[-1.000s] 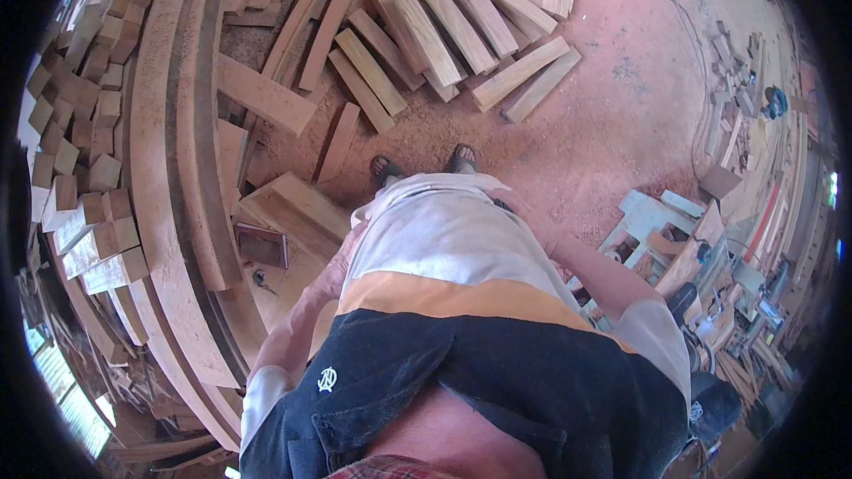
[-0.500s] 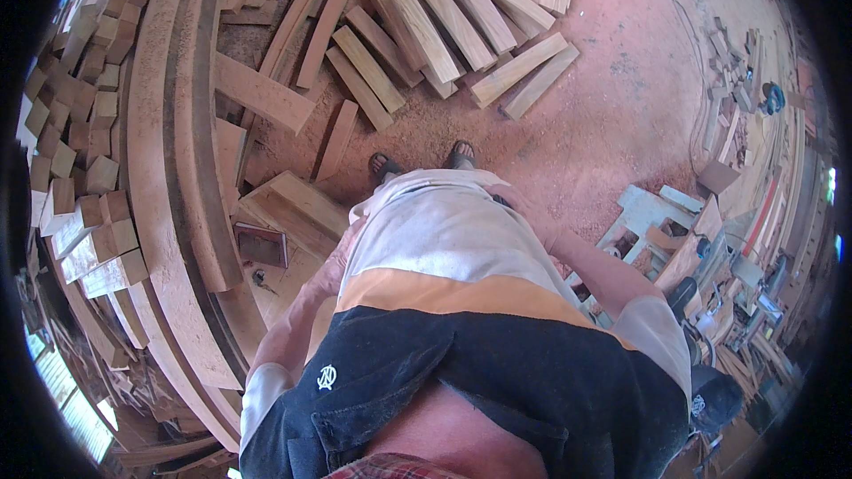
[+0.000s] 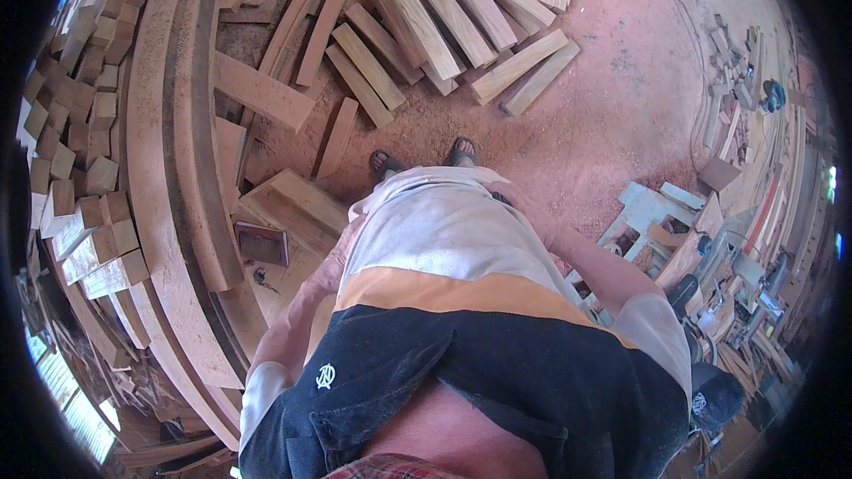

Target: The person repeatedly picks up wooden planks from a large pile, briefly inspects them, and places them into a smaller, organized stack on the floor. The task involves sorting and stacking the wood by hand.

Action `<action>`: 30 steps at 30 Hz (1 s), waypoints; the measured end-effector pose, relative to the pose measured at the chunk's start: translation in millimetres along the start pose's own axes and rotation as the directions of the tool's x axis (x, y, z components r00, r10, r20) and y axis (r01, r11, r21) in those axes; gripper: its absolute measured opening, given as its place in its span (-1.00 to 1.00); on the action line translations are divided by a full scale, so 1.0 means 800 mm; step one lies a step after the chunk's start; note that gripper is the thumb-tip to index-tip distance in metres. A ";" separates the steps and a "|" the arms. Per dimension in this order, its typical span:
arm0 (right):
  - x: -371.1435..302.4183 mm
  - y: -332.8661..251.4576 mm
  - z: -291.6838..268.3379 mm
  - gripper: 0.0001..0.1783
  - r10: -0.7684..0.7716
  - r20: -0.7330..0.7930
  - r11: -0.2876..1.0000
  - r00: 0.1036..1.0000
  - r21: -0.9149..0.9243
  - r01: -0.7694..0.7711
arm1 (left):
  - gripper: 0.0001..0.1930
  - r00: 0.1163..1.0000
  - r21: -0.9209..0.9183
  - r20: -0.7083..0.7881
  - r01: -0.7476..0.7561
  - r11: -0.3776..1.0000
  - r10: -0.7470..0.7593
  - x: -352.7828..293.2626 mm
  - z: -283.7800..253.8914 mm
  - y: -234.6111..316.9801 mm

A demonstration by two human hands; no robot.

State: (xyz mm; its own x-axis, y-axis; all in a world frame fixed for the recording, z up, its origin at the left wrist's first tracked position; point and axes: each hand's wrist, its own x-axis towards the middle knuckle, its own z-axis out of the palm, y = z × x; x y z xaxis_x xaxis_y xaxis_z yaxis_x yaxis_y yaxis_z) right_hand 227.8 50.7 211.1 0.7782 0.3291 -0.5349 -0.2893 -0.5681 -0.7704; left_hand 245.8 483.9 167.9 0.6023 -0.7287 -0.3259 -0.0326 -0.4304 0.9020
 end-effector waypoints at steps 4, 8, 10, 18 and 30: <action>0.004 -0.002 0.000 -0.24 0.000 0.004 1.000 1.000 0.001 0.000 | 0.19 1.000 0.001 0.007 0.008 1.000 -0.008 -0.002 -0.001 -0.001; 0.008 -0.003 0.000 -0.24 0.000 0.005 1.000 1.000 0.003 0.000 | 0.19 1.000 -0.003 0.011 0.013 1.000 -0.013 -0.005 -0.001 -0.002; 0.008 -0.003 0.001 -0.25 -0.002 0.008 1.000 1.000 0.003 0.002 | 0.19 1.000 -0.004 0.017 0.015 1.000 -0.015 -0.005 -0.001 -0.002; 0.009 -0.005 0.004 -0.25 -0.009 0.014 1.000 1.000 0.002 0.009 | 0.19 1.000 -0.001 0.017 0.023 1.000 -0.023 -0.005 -0.002 -0.006; 0.014 -0.010 0.008 -0.26 -0.008 0.020 1.000 1.000 -0.003 0.008 | 0.21 0.999 0.038 0.036 0.018 0.999 -0.019 -0.011 -0.007 -0.011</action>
State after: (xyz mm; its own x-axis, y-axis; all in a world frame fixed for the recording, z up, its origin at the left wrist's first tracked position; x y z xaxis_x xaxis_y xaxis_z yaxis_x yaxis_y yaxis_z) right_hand 234.9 63.8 208.7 0.7694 0.3486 -0.5352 -0.2811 -0.5675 -0.7739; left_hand 245.2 497.0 164.3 0.5737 -0.7390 -0.3533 -0.0521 -0.4634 0.8846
